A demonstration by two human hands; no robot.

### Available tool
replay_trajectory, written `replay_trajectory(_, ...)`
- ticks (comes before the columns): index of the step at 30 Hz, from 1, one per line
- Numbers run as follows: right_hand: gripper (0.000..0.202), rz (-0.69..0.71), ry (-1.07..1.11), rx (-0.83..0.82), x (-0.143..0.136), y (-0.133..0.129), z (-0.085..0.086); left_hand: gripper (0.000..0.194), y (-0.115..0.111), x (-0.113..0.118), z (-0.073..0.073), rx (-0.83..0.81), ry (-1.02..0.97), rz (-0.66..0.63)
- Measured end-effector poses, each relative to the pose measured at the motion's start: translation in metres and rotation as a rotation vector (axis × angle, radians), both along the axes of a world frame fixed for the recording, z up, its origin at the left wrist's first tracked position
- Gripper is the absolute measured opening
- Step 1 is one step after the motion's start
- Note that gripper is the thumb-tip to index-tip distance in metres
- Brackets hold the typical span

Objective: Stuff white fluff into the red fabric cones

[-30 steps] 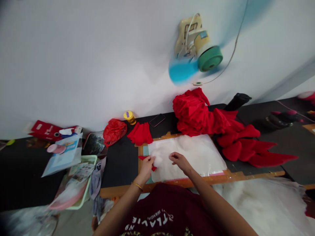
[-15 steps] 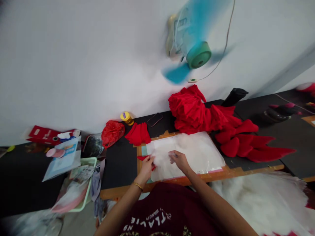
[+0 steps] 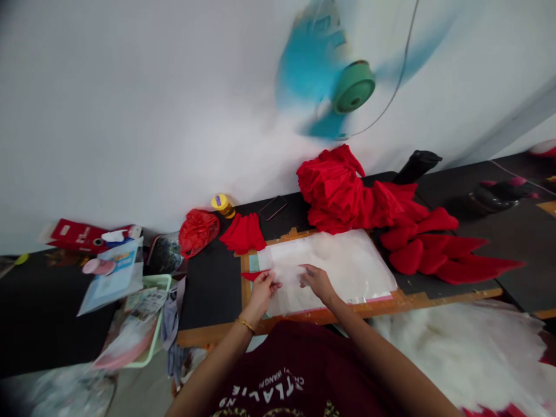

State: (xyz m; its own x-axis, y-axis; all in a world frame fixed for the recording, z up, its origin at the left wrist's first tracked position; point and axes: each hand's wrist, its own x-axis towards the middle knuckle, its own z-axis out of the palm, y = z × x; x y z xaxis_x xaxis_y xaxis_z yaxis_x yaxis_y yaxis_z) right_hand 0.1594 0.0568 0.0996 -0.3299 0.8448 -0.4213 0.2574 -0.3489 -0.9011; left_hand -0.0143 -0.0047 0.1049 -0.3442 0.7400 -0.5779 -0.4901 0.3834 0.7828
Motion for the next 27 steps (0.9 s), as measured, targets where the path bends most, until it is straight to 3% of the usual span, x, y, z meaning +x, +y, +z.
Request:
replay_trajectory(3,0.034,0.051,-0.039,0.009,0.004,0.003,0.003,0.052,-0.005,0.0,0.007,0.009,-0.026,-0.058)
replay_trajectory(5,0.034,0.07,-0.066,0.014,0.0,0.002,0.004,0.057,-0.006,0.005,0.012,0.035,-0.012,-0.203)
replay_trajectory(8,0.031,0.091,-0.07,0.011,-0.009,-0.001,0.005,0.042,-0.002,0.013,0.018,0.054,0.122,-0.366)
replay_trajectory(11,0.023,0.122,-0.062,0.033,-0.011,-0.002,0.008,0.017,0.002,0.016,0.018,0.044,0.202,-0.317)
replay_trajectory(13,0.015,0.129,-0.061,0.064,-0.007,0.0,0.011,0.011,0.004,0.015,0.017,0.039,0.202,-0.269)
replay_trajectory(20,0.044,0.07,-0.076,0.064,0.009,0.001,0.007,0.022,-0.002,0.008,0.017,0.007,0.16,-0.178)
replay_trajectory(24,0.045,0.071,-0.044,0.045,0.001,-0.006,0.007,0.021,-0.004,0.012,0.015,0.012,0.196,-0.17)
replay_trajectory(27,0.035,0.182,-0.07,0.177,-0.01,-0.012,0.009,0.019,-0.002,0.017,0.013,0.023,0.243,-0.186)
